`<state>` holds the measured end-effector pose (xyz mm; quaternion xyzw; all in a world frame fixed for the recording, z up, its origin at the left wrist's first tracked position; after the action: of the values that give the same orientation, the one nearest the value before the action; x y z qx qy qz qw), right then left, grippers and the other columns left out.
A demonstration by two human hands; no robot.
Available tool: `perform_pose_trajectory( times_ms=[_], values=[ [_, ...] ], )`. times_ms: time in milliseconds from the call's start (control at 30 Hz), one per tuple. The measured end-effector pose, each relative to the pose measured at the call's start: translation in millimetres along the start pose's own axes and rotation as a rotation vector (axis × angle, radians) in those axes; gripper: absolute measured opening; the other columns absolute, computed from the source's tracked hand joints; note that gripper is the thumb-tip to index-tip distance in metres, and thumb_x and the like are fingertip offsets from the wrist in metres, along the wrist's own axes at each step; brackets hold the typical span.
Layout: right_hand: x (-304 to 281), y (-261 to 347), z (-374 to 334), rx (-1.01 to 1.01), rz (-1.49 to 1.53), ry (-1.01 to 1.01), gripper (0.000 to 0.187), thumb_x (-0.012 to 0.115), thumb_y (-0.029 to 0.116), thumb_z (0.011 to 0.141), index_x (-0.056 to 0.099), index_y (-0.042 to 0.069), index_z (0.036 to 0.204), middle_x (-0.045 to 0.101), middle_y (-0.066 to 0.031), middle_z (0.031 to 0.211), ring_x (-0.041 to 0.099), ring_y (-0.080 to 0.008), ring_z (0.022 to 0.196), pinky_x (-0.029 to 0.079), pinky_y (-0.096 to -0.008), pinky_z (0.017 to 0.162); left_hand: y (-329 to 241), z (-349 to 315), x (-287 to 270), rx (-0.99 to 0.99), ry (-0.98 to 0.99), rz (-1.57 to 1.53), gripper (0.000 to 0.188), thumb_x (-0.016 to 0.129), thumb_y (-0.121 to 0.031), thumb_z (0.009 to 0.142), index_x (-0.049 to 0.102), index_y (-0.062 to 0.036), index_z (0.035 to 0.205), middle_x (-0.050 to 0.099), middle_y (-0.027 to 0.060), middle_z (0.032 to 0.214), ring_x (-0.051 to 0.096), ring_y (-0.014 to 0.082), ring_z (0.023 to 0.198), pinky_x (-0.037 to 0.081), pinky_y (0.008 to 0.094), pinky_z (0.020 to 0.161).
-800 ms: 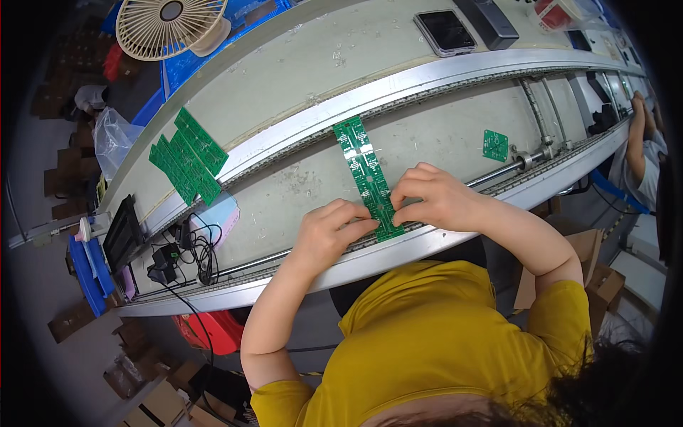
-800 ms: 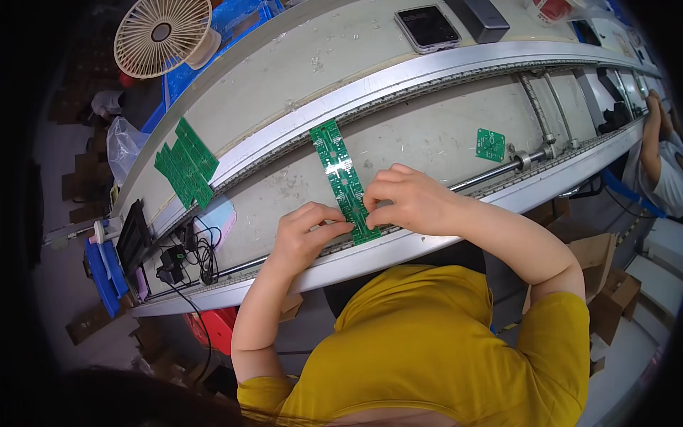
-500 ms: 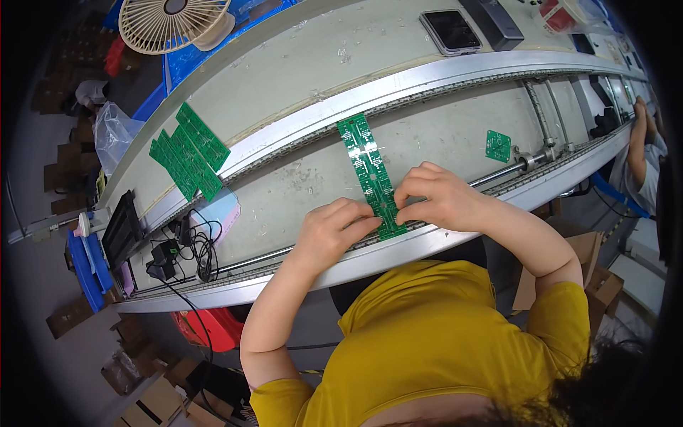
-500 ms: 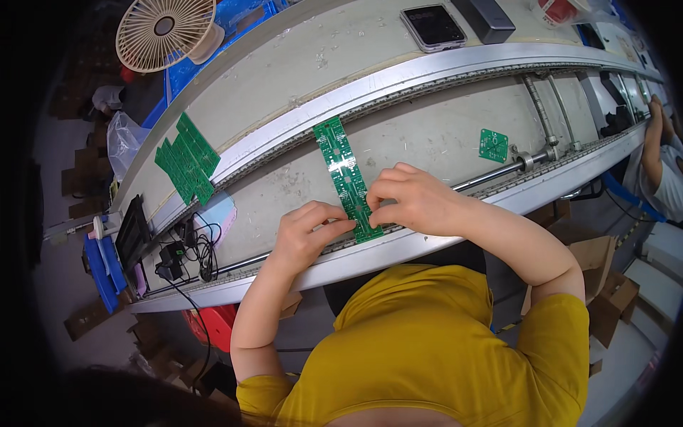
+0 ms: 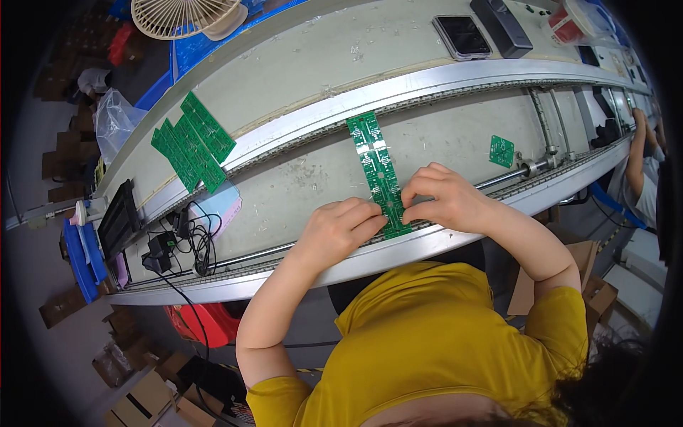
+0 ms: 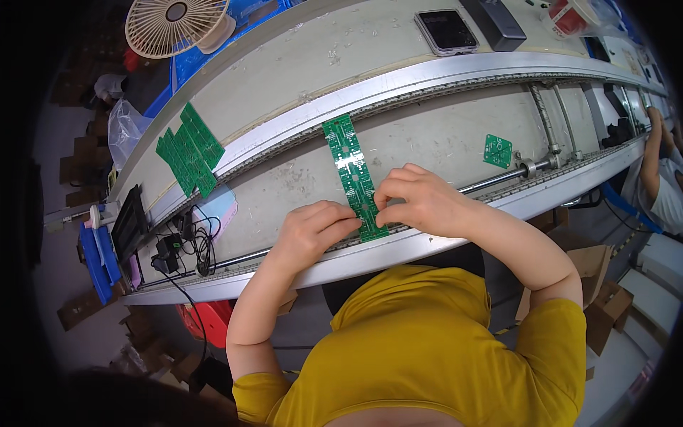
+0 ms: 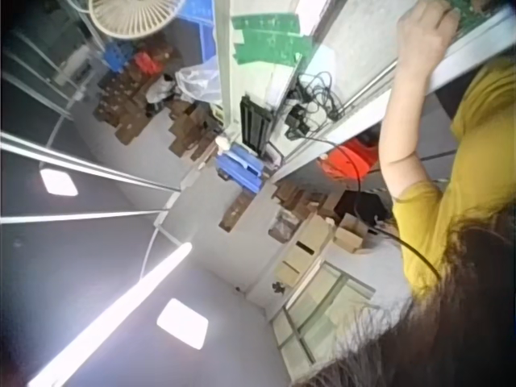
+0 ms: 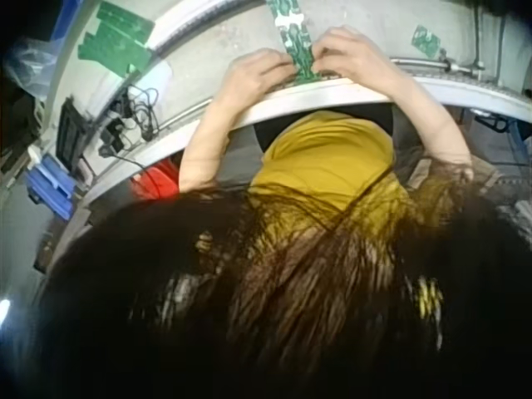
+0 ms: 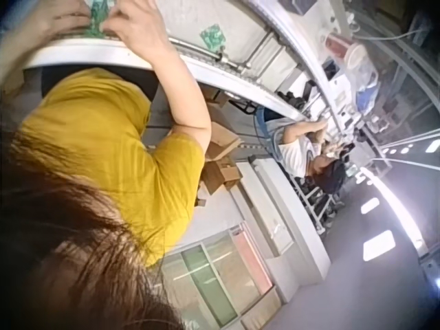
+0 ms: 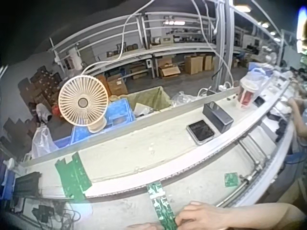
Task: The person assembles circuit boards by hand, placing boards onto the track, inserting electronic components into them, and pushing the boards along the conveyor.
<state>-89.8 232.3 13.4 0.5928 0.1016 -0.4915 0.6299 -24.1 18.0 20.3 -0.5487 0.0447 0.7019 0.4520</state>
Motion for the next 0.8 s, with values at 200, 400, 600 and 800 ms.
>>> perform_pose_trajectory(
  times_ms=[200, 400, 600, 800],
  values=[
    [-3.3, 2.4, 3.6, -0.024, 0.007, -0.011, 0.013, 0.077, 0.008, 0.075, 0.076, 0.015, 0.086, 0.065, 0.0044, 0.099, 0.057, -0.0162, 0.091, 0.044, -0.0305, 0.087, 1.8, -1.9, 0.3, -0.054, 0.043, -0.042, 0.017, 0.07, -0.008, 0.082, 0.073, -0.0088, 0.098, 0.069, -0.0003, 0.104, 0.065, 0.0173, 0.087, 0.052, 0.027, 0.068],
    [-3.0, 2.5, 3.9, -0.036, 0.004, -0.014, 0.015, 0.077, 0.007, 0.074, 0.076, 0.015, 0.087, 0.065, 0.0038, 0.099, 0.057, -0.0165, 0.09, 0.044, -0.0307, 0.086, -0.3, -2.5, 0.4, -0.03, 0.02, -0.01, 0.019, 0.069, -0.008, 0.082, 0.072, -0.0086, 0.1, 0.068, 0.0002, 0.106, 0.065, 0.0176, 0.088, 0.052, 0.027, 0.068],
    [-1.7, 2.2, 3.5, -0.032, 0.008, -0.016, 0.014, 0.076, 0.008, 0.075, 0.076, 0.014, 0.087, 0.064, 0.0037, 0.099, 0.057, -0.0165, 0.09, 0.044, -0.0306, 0.086, -3.9, -1.8, -2.0, 0.005, 0.022, 0.058, 0.02, 0.069, -0.008, 0.082, 0.071, -0.0088, 0.102, 0.067, 0.0009, 0.108, 0.065, 0.018, 0.089, 0.052, 0.0273, 0.069],
    [-1.1, 1.5, 1.6, -0.025, 0.004, -0.024, 0.01, 0.075, 0.01, 0.077, 0.075, 0.014, 0.087, 0.064, 0.0043, 0.1, 0.056, -0.0164, 0.091, 0.044, -0.0301, 0.086, -6.0, -0.6, -1.6, 0.046, 0.053, 0.128, 0.019, 0.069, -0.01, 0.084, 0.069, -0.0096, 0.102, 0.065, 0.0014, 0.11, 0.064, 0.0171, 0.093, 0.053, 0.0264, 0.072]
  ],
)
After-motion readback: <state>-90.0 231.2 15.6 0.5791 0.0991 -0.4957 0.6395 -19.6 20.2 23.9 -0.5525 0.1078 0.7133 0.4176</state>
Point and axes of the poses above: each hand's wrist, its own z-axis towards the middle knuckle, its own x-axis out of the palm, y = z × x, the point moved 3 cm from there along z, towards the middle knuckle
